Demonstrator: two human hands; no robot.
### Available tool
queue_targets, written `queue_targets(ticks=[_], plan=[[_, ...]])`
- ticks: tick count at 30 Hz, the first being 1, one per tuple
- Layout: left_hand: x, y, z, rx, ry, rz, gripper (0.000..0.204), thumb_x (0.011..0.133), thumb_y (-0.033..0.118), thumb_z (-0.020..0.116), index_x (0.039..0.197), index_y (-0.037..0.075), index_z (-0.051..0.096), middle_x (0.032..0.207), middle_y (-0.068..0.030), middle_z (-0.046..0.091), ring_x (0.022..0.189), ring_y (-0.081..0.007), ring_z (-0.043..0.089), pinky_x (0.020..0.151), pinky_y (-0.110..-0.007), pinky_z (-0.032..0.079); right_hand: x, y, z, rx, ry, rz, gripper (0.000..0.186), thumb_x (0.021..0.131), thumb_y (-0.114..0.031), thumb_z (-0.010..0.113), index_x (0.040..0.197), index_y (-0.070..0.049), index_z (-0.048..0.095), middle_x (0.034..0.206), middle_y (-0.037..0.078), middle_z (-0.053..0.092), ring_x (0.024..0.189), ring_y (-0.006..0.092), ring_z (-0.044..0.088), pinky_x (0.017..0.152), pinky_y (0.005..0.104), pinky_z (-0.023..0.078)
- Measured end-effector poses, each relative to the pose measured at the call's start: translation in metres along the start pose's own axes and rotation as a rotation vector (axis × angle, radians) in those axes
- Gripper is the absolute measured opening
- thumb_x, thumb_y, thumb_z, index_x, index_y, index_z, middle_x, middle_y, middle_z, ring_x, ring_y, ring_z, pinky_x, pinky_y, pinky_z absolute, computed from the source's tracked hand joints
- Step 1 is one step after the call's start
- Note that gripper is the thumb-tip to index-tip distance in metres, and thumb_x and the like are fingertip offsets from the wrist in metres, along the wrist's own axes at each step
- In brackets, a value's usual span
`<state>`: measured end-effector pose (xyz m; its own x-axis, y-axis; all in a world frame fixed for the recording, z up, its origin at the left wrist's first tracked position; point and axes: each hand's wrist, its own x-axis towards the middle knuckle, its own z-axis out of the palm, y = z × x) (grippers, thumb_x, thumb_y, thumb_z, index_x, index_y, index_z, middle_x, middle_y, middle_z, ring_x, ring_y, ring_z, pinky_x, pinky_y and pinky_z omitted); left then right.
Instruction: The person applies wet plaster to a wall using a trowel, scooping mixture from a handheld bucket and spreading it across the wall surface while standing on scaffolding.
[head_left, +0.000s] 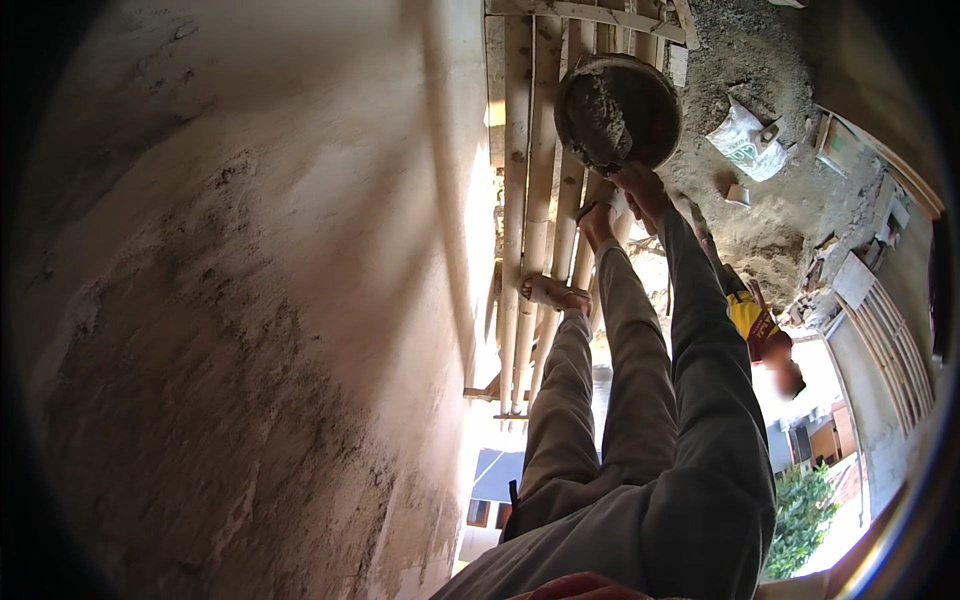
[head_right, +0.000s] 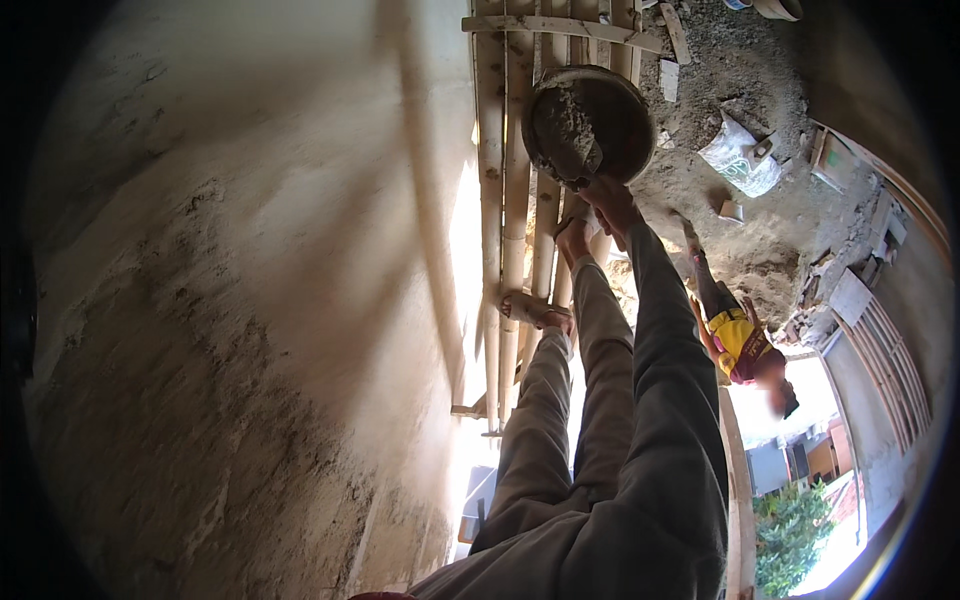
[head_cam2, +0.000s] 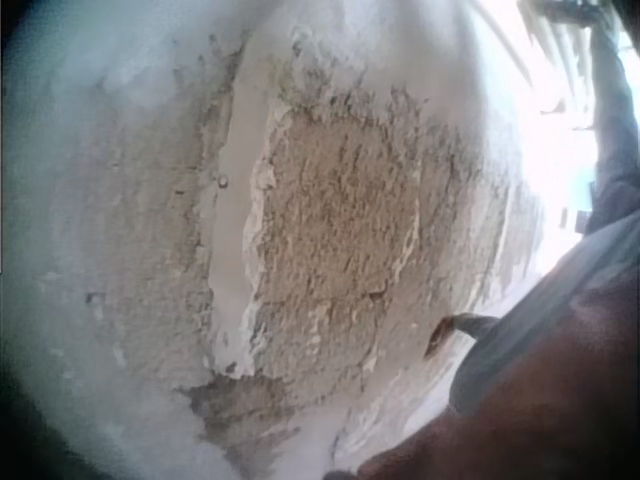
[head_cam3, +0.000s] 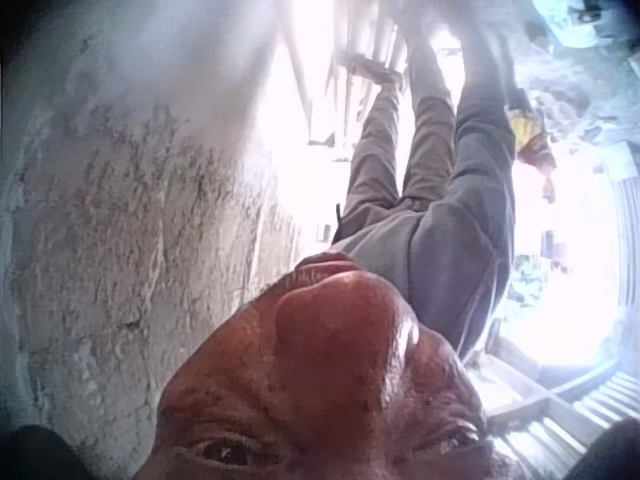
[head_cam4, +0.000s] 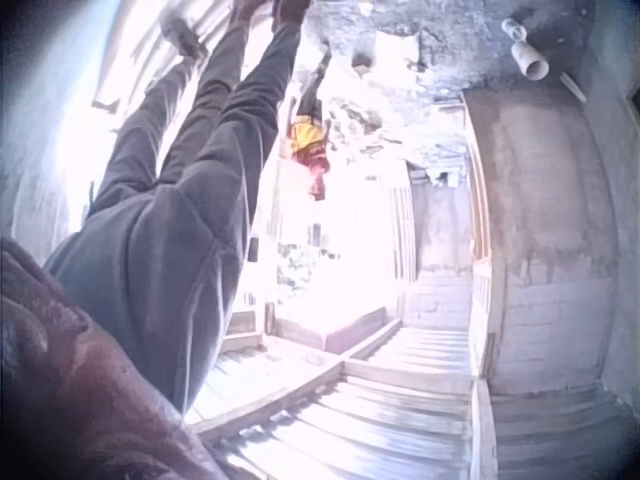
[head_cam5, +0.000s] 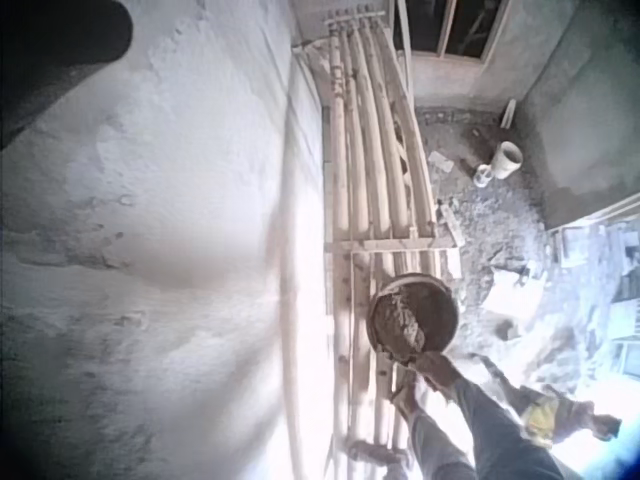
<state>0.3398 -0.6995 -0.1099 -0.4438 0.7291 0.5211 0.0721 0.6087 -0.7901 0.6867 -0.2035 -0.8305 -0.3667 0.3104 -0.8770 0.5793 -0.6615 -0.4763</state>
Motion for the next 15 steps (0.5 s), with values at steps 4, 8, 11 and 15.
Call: queue_targets(ticks=[4, 8, 11, 15], plan=[[0.004, -0.024, -0.007, -0.006, 0.021, -0.031, 0.063, 0.105, 0.048, 0.026, 0.150, 0.005, 0.037, 0.158, -0.0174, 0.029, 0.146, -0.0378, 0.026, 0.114, -0.058, 0.023, -0.035, 0.012, 0.010, 0.052, 0.149, -0.066, 0.022, 0.090, -0.030, 0.069, 0.089, -0.010, 0.060, 0.054, -0.002, 0.046, 0.039, 0.0076, 0.039, 0.034, 0.0286, 0.031], [-0.010, -0.076, -0.032, 0.010, 0.046, -0.114, 0.063, 0.105, 0.048, 0.026, 0.150, 0.005, 0.037, 0.158, -0.0175, 0.029, 0.146, -0.0378, 0.026, 0.114, -0.058, 0.023, -0.043, 0.018, 0.011, 0.047, 0.209, -0.026, 0.022, 0.089, -0.031, 0.069, 0.084, -0.013, 0.057, 0.052, -0.001, 0.046, 0.038, 0.0087, 0.040, 0.034, 0.0287, 0.031], [-0.022, -0.118, -0.051, 0.016, 0.101, -0.178, 0.063, 0.105, 0.048, 0.026, 0.150, 0.004, 0.037, 0.158, -0.0176, 0.029, 0.146, -0.0378, 0.025, 0.114, -0.058, 0.023, -0.103, -0.013, 0.034, 0.048, 0.208, -0.170, 0.022, 0.090, -0.027, 0.068, 0.083, -0.013, 0.054, 0.052, 0.000, 0.046, 0.037, 0.0106, 0.042, 0.033, 0.0305, 0.033], [-0.056, -0.164, -0.075, 0.087, 0.189, -0.389, 0.063, 0.105, 0.047, 0.026, 0.150, 0.004, 0.036, 0.159, -0.0178, 0.028, 0.146, -0.0378, 0.025, 0.115, -0.058, 0.023, -0.194, -0.069, 0.081, 0.079, 0.079, -0.444, 0.016, 0.093, -0.026, 0.066, 0.090, -0.013, 0.058, 0.061, 0.000, 0.054, 0.042, 0.0117, 0.048, 0.039, 0.0308, 0.042]])
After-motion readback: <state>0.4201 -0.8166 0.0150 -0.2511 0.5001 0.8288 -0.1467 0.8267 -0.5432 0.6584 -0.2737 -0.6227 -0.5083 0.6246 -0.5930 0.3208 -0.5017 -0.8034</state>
